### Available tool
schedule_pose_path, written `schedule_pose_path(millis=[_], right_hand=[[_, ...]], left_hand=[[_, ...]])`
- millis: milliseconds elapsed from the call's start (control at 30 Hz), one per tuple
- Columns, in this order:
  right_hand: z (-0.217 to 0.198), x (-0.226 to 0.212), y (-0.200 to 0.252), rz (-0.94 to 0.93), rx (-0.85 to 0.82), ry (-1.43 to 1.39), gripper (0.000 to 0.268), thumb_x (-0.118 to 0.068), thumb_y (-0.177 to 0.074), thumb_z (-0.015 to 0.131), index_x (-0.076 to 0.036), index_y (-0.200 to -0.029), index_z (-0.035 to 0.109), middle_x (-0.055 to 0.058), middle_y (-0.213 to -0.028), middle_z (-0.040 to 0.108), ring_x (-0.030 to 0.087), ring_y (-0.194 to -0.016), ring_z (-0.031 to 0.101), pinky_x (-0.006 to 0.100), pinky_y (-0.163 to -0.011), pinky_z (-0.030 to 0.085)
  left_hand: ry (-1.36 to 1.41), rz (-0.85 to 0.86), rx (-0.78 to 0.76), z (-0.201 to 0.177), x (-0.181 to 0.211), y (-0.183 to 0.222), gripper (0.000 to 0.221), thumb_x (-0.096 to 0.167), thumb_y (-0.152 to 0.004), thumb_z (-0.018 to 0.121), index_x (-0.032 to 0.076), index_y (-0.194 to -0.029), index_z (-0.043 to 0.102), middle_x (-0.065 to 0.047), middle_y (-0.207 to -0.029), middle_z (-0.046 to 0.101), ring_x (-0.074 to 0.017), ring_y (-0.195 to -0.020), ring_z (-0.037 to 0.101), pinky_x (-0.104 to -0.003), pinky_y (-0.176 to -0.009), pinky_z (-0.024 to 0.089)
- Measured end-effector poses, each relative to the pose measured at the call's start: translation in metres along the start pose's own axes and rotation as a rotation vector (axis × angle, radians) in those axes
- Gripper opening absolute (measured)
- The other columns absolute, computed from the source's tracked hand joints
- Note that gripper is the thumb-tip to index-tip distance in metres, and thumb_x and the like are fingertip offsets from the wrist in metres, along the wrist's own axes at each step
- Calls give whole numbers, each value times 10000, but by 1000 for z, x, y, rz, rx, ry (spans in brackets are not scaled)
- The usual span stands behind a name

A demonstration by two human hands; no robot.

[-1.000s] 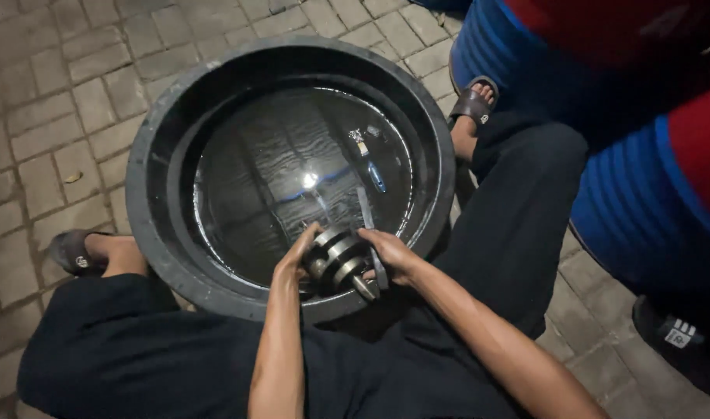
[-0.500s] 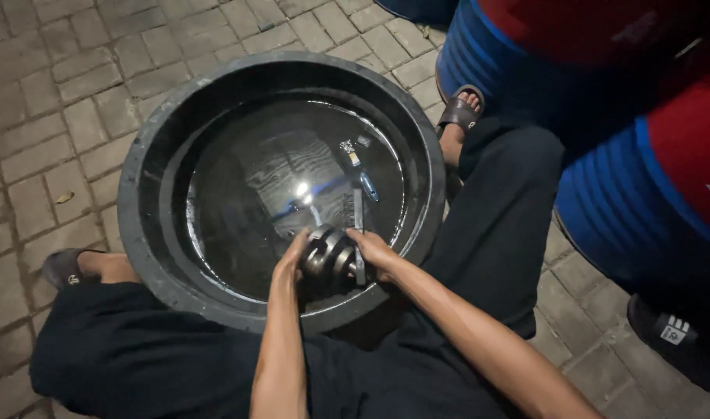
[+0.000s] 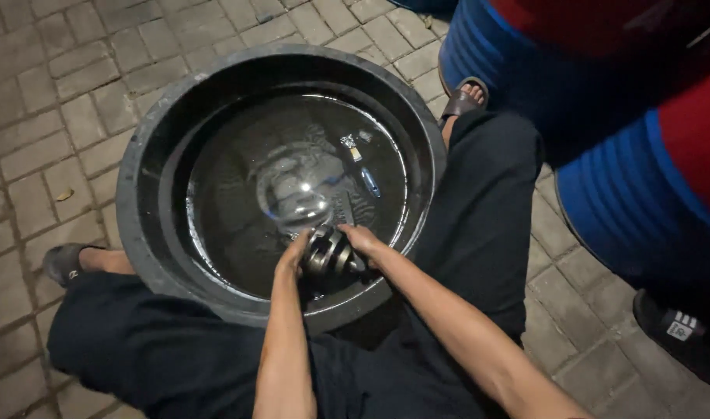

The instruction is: The person cleans a crankshaft in a basin of liquid using a small brush.

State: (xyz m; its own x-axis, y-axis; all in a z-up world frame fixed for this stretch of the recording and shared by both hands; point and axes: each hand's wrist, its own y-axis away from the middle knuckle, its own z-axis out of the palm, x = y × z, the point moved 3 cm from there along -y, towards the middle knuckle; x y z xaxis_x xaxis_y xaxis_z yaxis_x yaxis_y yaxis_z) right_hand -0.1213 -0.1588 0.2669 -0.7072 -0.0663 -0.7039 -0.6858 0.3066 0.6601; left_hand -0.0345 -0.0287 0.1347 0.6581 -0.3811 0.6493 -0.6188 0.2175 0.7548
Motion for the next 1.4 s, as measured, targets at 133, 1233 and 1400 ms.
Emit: schedule_pose_path(millis=[133,1233,1400], right_hand=[[14,30,-61,11,-54,1,821,-640,-888,617,-4,-1407,593,225,-1457,567,339,-1425,473,486,-1161,392],[49,117,-230,30,-68,283,650,-515,-826,693,-45,-1275,699,207,-1329,666,329,-1307,599,480,-1078,505],[37,72,-173,16,-76,317,676,-516,-869,633,24,-1270,698,238,-1377,631,344,-1343,561,496,-1101,473]], left_hand=[[32,-68,29,-5,-25,-40,761,634,-882,604,118,-1439,570,-196,-1523,473,-405,-1419,423,-649,-1141,310],[-228,-96,246,-36,-112,-191,393,164,-829,637,-71,-1137,700,-303,-1003,675,-488,-877,699,-621,-670,551],[-183,-31,296,-43,-100,-180,496,132,-844,580,-101,-1281,607,-308,-1166,647,-524,-1070,648,-700,-770,539]])
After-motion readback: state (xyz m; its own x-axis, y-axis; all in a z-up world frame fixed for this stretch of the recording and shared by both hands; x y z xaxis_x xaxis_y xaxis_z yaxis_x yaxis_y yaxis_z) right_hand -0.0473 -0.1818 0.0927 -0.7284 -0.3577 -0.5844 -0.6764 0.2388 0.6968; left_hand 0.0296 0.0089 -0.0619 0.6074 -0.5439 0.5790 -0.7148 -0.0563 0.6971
